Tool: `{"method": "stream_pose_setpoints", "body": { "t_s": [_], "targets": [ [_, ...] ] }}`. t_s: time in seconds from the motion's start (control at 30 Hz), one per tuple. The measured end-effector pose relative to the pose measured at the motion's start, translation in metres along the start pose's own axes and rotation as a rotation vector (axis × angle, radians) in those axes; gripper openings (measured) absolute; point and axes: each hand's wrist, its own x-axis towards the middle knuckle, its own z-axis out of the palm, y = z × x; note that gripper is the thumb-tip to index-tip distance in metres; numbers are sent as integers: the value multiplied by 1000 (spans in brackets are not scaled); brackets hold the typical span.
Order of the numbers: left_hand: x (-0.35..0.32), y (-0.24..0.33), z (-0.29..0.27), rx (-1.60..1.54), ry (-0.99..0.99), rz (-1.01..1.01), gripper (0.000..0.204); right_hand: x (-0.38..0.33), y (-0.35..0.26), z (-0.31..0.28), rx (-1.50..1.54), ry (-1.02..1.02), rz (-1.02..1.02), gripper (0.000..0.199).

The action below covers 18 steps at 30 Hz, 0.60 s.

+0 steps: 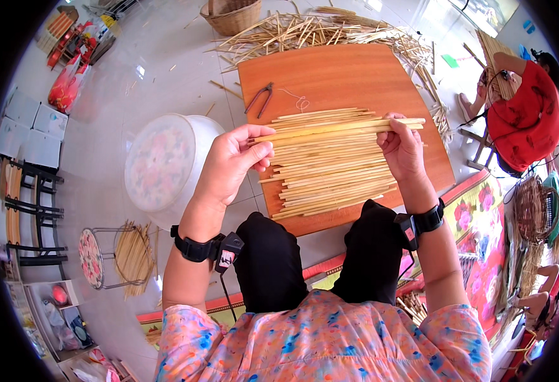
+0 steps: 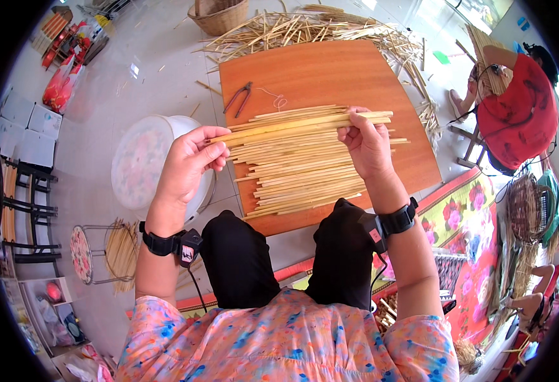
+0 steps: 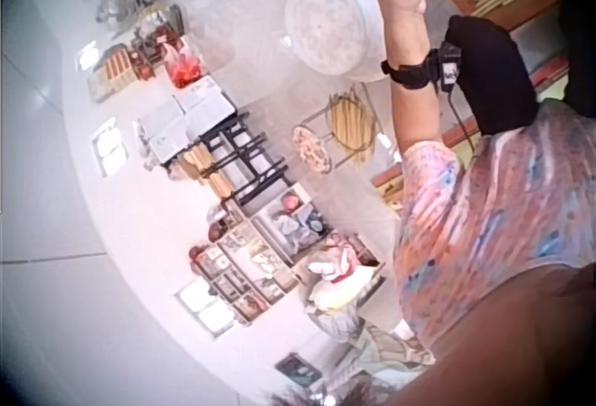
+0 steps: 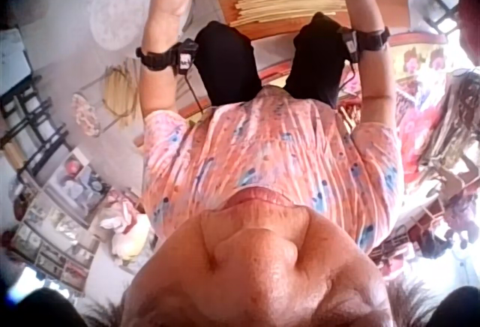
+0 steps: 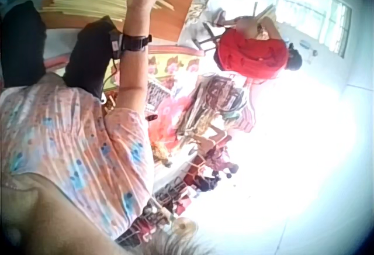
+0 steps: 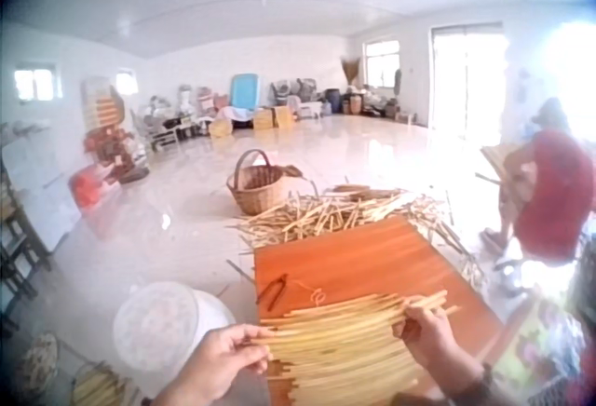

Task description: The person aligns thin bamboo sticks side-by-side on a wooden surface and binds them together using a white string, wrapping the string around each stick to create a mat.

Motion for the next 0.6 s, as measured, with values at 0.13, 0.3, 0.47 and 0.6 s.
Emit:
{"method": "stream_pose_setpoints", "body": {
  "t_s": [0.13,0.3,0.47,0.6],
  "targets": [
    [2,0,2,37,36,1,21,-3,0,5,18,-2,12,12],
    [6,-3,0,34,66,4,18,-3,-1,1,74,-40,60,14],
    [7,0,3,24,89,-3,18,-4,-3,-5,101,-48,107,15],
    [7,-1,1,36,85,8,18,-3,-1,-6,116,-65,112,14]
  ]
}}
